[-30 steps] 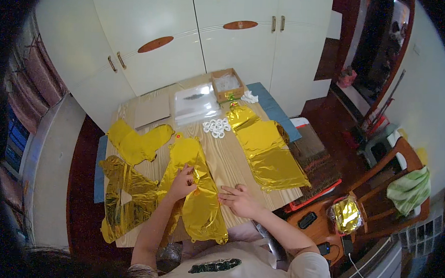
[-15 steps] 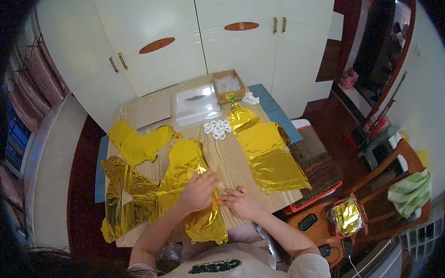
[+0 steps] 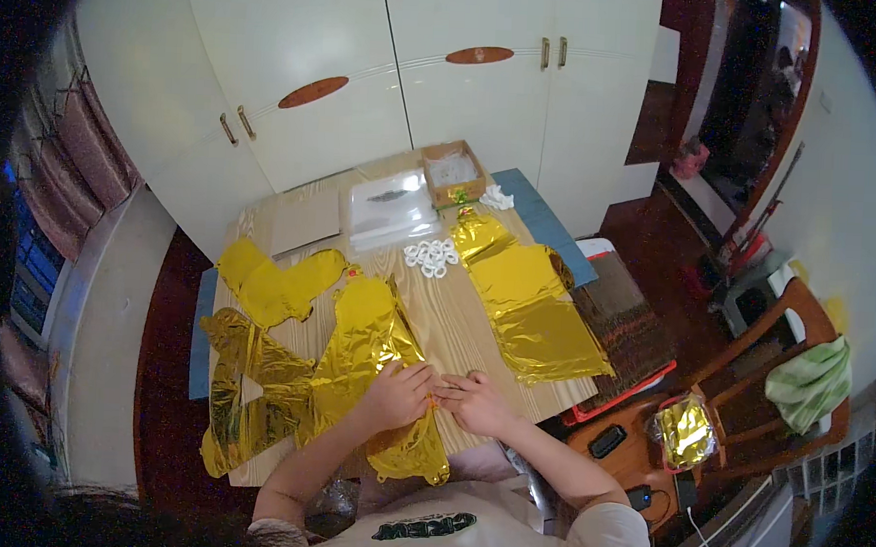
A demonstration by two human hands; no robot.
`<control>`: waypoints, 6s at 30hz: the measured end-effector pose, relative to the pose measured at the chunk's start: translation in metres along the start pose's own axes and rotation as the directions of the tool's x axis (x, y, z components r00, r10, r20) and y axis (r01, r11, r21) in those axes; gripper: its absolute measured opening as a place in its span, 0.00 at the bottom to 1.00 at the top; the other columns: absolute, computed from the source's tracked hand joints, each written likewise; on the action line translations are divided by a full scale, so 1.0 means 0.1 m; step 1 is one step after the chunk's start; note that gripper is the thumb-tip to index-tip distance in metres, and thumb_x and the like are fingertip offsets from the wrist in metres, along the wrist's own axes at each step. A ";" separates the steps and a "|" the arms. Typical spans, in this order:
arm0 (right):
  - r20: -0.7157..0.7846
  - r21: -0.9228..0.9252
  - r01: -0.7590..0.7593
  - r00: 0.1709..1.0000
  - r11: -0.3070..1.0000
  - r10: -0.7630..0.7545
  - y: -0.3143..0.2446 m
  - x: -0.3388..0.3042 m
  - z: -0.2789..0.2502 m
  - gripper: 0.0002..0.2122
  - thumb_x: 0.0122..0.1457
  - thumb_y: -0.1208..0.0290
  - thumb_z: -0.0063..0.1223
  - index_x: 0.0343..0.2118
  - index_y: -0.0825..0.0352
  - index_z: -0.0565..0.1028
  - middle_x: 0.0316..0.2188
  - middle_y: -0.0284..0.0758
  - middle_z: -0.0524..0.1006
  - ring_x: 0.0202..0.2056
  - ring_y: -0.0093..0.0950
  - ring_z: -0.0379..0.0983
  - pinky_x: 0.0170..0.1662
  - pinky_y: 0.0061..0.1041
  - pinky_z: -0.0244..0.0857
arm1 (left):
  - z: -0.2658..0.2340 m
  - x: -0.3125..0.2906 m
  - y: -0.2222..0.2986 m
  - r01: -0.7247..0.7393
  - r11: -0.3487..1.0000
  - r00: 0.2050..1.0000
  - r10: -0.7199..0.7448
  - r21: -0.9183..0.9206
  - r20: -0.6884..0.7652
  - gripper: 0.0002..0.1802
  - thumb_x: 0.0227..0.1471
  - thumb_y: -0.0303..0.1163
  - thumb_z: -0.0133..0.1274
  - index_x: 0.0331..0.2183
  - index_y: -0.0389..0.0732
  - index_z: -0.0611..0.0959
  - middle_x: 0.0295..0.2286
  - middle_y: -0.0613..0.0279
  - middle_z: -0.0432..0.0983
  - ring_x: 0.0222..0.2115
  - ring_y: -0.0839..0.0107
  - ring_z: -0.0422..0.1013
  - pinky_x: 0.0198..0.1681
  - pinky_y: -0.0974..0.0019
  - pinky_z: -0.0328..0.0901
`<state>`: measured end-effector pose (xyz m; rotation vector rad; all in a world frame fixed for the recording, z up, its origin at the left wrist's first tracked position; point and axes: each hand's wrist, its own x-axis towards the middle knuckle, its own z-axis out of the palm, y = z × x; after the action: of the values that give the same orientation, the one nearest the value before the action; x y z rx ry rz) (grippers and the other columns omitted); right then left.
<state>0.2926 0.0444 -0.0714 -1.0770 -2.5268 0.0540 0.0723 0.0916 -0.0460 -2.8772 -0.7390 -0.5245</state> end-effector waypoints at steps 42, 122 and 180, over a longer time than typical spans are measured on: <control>-0.008 0.056 0.138 0.990 0.989 -0.138 0.06 0.02 -0.04 0.11 0.49 0.71 0.54 0.36 0.62 0.82 0.46 0.27 0.79 0.58 0.26 0.65 0.52 0.30 0.59 | 0.28 0.73 -1.19 0.300 0.915 0.829 -0.389 0.268 0.401 0.63 0.33 0.78 0.50 0.55 0.33 0.70 0.53 0.54 0.68 0.53 0.63 0.64 0.52 0.57 0.58; 0.238 -0.098 -0.199 0.947 0.975 0.217 0.57 1.03 0.36 0.41 0.61 0.38 0.34 0.63 0.74 0.54 0.66 0.48 0.53 0.68 0.40 0.44 0.69 0.40 0.37 | -0.04 -0.90 -0.21 0.598 0.796 0.791 -0.568 -0.089 0.228 0.38 0.56 0.48 0.50 0.60 0.34 0.63 0.60 0.51 0.58 0.62 0.58 0.54 0.64 0.46 0.47; 0.263 0.143 0.315 0.902 0.938 -0.343 -0.06 1.08 0.43 0.33 0.61 0.44 0.42 0.63 0.62 0.60 0.65 0.39 0.57 0.67 0.38 0.49 0.67 0.47 0.39 | -0.51 -1.76 0.76 0.800 -0.027 0.126 -0.969 -0.600 0.211 0.16 0.45 0.38 0.63 0.28 0.36 0.78 0.24 0.58 0.70 0.25 0.63 0.68 0.30 0.62 0.63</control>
<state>0.2049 0.1213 -0.0737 -0.6261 -2.8974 0.2533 -0.0501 -0.0635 -0.0650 -1.9722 -2.9110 -1.4758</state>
